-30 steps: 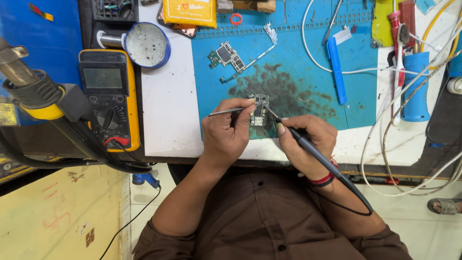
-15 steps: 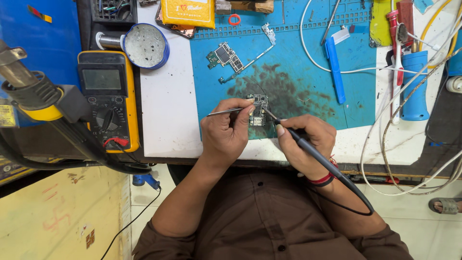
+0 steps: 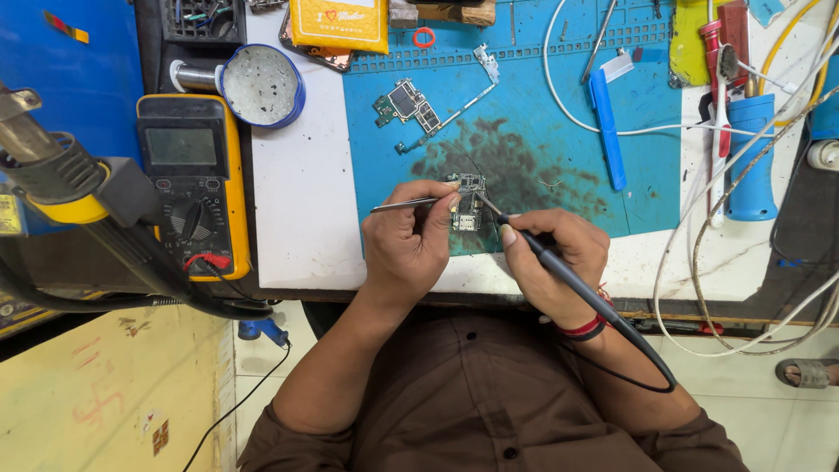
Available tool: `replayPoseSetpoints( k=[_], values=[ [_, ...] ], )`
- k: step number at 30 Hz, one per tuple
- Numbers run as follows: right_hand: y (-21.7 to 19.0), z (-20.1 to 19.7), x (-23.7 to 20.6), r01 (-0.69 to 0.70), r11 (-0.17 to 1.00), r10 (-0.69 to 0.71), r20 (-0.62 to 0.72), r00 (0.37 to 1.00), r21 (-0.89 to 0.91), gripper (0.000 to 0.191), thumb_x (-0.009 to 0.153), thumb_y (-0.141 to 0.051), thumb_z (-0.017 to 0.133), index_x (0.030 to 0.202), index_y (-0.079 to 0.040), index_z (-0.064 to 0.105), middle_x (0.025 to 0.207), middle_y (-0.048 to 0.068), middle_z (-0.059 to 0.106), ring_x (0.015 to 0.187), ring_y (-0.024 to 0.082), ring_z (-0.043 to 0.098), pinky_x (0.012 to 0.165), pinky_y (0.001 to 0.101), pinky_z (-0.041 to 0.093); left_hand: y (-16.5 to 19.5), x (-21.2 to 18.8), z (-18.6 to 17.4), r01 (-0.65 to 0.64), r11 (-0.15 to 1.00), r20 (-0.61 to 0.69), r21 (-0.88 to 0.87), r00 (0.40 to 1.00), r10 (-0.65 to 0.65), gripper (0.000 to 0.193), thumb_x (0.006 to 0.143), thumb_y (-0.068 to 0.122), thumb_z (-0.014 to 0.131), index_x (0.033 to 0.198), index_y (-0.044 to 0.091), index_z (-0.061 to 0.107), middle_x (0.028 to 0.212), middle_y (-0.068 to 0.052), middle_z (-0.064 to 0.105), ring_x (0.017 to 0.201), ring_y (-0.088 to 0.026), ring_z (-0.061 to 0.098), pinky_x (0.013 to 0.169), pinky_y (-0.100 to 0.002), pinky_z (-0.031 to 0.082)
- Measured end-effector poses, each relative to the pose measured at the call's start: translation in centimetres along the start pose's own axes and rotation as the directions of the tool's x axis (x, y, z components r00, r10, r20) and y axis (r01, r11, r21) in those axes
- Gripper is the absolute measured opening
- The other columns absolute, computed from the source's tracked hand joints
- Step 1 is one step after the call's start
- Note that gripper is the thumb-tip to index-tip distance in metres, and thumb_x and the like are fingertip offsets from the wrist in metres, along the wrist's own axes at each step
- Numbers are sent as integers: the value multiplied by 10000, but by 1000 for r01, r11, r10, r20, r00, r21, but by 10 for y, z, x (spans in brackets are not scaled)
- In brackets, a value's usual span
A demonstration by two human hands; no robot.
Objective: The person uses a soldering iron and tweezers to apply solder to multiple points on a small circuit board. They repeatedly heat and reposition components while holding the board steady on a workbench.
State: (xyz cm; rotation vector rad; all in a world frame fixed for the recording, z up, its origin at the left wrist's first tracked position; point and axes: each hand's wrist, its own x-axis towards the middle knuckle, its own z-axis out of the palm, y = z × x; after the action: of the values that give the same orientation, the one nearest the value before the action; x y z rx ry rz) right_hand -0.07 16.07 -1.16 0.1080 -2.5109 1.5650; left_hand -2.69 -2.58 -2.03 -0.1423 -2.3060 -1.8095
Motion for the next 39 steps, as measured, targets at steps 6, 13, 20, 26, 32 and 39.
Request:
replayPoseSetpoints(
  k=[6,13,20,26,32,39],
  values=[
    [-1,-1,0,23,1000,-23,8,1000,-11,98,876,-9,773,954,-12,714,771,45,683,649,100,612,600,248,438,-1,0,0,0,1000,-2,7,1000,0,97,1010,42,723,1095,20,681,880,-55,753,651,-43,624,566,-210,479],
    [-2,0,1,41,999,-41,5,999,-24,93,871,-1,768,952,-7,722,786,53,691,662,114,620,614,259,444,-3,-1,0,-12,1000,-6,-7,1000,12,95,1027,44,710,1111,22,674,906,-55,751,696,-47,649,600,-210,506],
    [-1,1,0,36,999,-36,0,999,-15,93,870,-1,772,946,-7,719,784,50,688,651,109,612,601,257,439,-3,-3,0,-3,1000,-7,-16,1000,3,101,1029,40,705,1123,23,673,918,-51,745,725,-48,654,632,-215,528],
    [0,1,0,1,1000,-1,3,1000,1,90,877,0,769,948,-9,713,766,44,681,626,91,595,581,244,425,-2,-3,0,-5,1000,-4,-19,1000,5,94,1028,37,705,1115,24,671,913,-53,746,718,-50,652,627,-214,525],
    [1,1,0,23,1000,-23,5,1000,6,96,879,1,769,953,-12,710,783,46,687,641,83,602,588,238,428,-3,-2,1,20,1000,2,-16,1000,-20,91,1018,40,708,1098,19,672,876,-43,749,685,-42,655,594,-207,514],
    [0,1,0,11,1000,-11,2,1000,-11,98,875,3,771,953,-12,715,768,42,678,629,84,586,583,240,417,-3,-2,2,-1,1000,-12,-4,1000,0,91,1019,41,712,1098,18,673,902,-54,754,708,-52,667,614,-213,528]
  ],
)
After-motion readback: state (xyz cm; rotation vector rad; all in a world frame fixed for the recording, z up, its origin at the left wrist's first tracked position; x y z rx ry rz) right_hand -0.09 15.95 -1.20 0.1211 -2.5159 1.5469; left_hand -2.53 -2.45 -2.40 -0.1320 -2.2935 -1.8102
